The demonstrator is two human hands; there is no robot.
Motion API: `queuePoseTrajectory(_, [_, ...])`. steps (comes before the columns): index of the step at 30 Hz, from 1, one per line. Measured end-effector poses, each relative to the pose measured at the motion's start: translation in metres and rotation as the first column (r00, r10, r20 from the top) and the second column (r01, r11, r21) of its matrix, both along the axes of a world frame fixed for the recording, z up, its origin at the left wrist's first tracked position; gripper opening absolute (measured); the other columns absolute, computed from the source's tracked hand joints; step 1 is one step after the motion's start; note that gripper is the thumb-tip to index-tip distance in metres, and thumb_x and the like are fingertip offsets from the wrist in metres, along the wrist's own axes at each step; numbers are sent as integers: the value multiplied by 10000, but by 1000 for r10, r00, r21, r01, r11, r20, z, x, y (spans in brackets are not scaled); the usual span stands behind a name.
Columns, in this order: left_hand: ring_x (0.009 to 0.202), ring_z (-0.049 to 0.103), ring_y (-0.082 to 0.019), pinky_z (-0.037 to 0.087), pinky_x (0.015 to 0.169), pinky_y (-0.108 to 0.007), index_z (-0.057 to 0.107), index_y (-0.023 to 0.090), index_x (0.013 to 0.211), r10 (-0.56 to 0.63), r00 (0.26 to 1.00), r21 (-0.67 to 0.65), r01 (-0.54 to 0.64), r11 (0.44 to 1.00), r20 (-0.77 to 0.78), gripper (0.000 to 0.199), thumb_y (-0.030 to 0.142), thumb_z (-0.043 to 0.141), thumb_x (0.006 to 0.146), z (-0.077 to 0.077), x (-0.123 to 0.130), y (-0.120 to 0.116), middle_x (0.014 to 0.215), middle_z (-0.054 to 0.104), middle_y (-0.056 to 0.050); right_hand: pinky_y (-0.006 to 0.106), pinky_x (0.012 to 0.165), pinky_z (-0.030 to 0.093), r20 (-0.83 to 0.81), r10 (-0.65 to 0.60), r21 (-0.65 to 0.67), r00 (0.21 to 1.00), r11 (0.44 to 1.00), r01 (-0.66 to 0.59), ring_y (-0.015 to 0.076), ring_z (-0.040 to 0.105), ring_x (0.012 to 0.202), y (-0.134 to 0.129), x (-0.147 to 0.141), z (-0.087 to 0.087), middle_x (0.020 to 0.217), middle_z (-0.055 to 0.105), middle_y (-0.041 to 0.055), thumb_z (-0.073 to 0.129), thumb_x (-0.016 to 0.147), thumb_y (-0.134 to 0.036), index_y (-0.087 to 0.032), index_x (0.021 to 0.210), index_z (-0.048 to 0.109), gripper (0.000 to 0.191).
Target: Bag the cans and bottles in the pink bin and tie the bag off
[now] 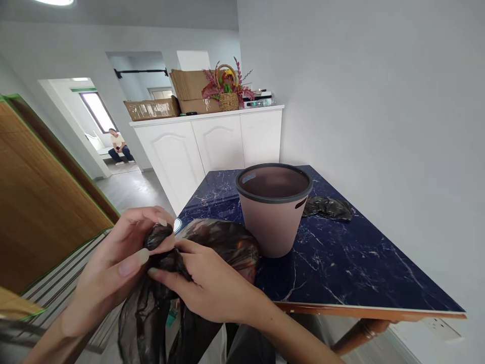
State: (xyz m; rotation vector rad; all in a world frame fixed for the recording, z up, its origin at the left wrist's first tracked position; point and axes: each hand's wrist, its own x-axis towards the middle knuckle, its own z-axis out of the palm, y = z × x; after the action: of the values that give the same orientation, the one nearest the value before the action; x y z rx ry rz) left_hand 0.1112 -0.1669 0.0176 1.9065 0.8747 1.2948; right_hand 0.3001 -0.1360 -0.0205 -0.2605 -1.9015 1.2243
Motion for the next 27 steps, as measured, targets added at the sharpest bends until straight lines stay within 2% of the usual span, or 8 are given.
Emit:
queuePoseTrajectory(4, [1296, 554, -309, 505, 1056, -434, 483, 359, 1483, -52, 998, 62, 50, 997, 37, 589, 572, 702, 978, -15, -9, 13, 1533, 481, -104, 328, 935, 503, 49, -76, -156, 996, 984, 83, 196, 601, 928, 7, -3, -13, 940, 651, 13, 524, 1099, -544, -203, 932, 625, 393])
queuePoseTrajectory(7, [1546, 384, -405, 295, 1290, -572, 331, 358, 1612, -129, 989, -29, 127, 992, -78, 1015, 750, 805, 805, -31, -19, 31, 1686, 376, -145, 310, 882, 498, 21, -65, -300, 998, 951, 68, 180, 560, 882, 13, 5, -17, 914, 612, 4, 535, 1055, -665, -203, 929, 605, 484])
queuePoseTrajectory(12, [1547, 403, -452, 363, 1260, -622, 248, 355, 1628, -32, 995, -91, 23, 996, -92, 1369, 777, 949, 530, -53, -14, 50, 1674, 369, -192, 303, 846, 512, -32, -16, -346, 999, 938, 4, 163, 534, 831, 22, 10, -12, 881, 587, -2, 581, 992, -746, -204, 895, 593, 551])
queuePoseTrajectory(15, [1416, 545, -436, 460, 1191, -575, 410, 287, 1577, -39, 991, -122, 24, 992, -125, 1221, 821, 893, 591, -55, -5, 46, 1512, 562, -179, 314, 893, 515, -2, -23, -280, 1000, 960, 21, 173, 562, 878, 22, 9, -7, 908, 616, 6, 556, 1022, -717, -201, 916, 615, 531])
queuePoseTrajectory(18, [1127, 690, -374, 556, 1056, -510, 709, 220, 1315, -51, 966, -187, 3, 982, -253, 710, 749, 751, 844, -48, 4, 35, 1208, 740, -130, 329, 907, 517, 40, -84, -205, 996, 975, 90, 190, 585, 903, 21, 11, -4, 908, 644, 13, 527, 1050, -686, -205, 892, 624, 516])
queuePoseTrajectory(21, [918, 690, -310, 586, 942, -438, 806, 239, 1049, 48, 960, -98, -77, 992, -278, 358, 561, 665, 983, -41, 12, 26, 993, 772, -80, 321, 883, 519, 37, -245, -215, 969, 945, 247, 195, 600, 909, 20, 15, -6, 921, 667, 14, 512, 1081, -624, -213, 899, 635, 467])
queuePoseTrajectory(24, [979, 680, -308, 550, 1006, -418, 808, 246, 1004, 115, 961, -40, -129, 991, -250, 286, 467, 628, 1019, -40, 17, 22, 965, 771, -70, 315, 869, 541, -7, -331, -282, 944, 906, 316, 200, 653, 903, 17, 23, -11, 934, 712, 21, 530, 1083, -606, -219, 987, 686, 428])
queuePoseTrajectory(27, [985, 681, -314, 551, 990, -403, 780, 225, 871, 273, 956, -104, -283, 953, -107, 315, 512, 695, 972, -45, 15, 18, 843, 749, -61, 318, 766, 570, -63, -298, -437, 953, 867, 242, 192, 696, 749, 11, 34, -16, 845, 747, 17, 500, 1086, -642, -232, 1259, 676, 478])
